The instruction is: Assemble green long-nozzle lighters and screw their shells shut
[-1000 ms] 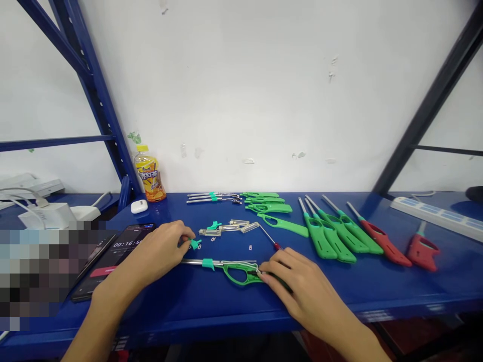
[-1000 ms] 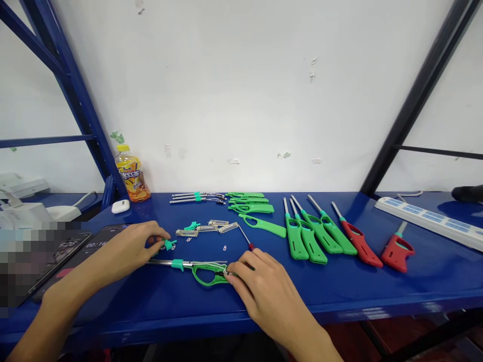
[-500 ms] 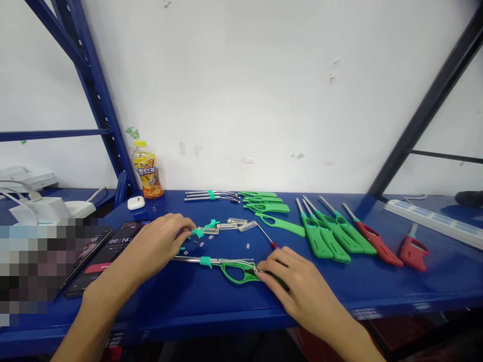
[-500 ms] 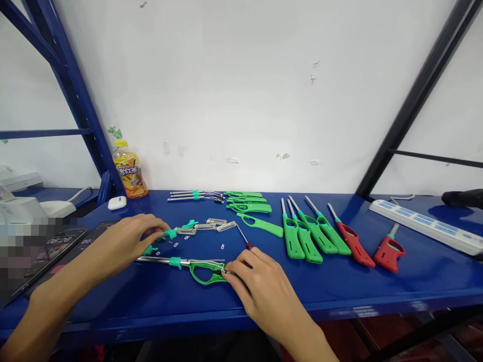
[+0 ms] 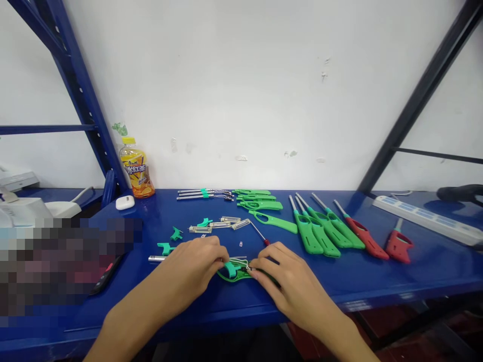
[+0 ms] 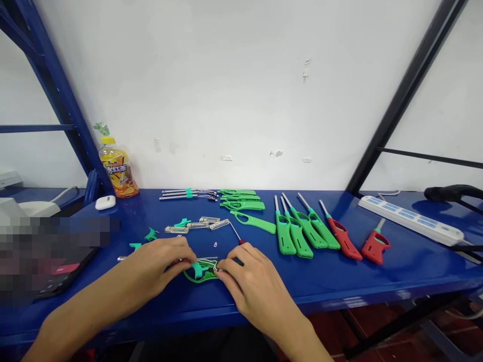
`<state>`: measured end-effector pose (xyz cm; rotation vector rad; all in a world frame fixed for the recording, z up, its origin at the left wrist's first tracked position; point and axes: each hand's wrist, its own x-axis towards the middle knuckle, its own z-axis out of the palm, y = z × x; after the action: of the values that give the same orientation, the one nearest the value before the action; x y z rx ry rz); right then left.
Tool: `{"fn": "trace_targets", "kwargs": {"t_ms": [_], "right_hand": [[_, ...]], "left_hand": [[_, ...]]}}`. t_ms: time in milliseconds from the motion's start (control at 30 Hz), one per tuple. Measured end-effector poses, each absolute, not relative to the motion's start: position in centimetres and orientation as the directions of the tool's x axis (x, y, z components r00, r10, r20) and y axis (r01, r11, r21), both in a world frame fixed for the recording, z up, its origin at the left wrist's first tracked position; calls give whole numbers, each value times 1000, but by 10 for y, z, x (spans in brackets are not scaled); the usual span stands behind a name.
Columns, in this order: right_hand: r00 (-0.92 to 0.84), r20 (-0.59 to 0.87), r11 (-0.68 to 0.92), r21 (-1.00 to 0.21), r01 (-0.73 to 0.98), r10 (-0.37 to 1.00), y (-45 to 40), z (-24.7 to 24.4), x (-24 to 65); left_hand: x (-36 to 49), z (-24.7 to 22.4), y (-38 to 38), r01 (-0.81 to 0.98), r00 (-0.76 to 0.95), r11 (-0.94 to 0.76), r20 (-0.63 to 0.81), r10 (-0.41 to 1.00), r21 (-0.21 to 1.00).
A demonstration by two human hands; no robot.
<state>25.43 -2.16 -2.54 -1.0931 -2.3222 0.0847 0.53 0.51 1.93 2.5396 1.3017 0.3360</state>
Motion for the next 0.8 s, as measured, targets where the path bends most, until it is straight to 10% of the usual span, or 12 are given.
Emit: {"fn": "trace_targets", "kwargs": {"t_ms": [800], "right_hand": [[-535, 451, 680, -267, 682, 714, -21, -25, 256]], "left_hand": [[22, 13, 8, 795, 568, -572, 86, 819, 201]]}}
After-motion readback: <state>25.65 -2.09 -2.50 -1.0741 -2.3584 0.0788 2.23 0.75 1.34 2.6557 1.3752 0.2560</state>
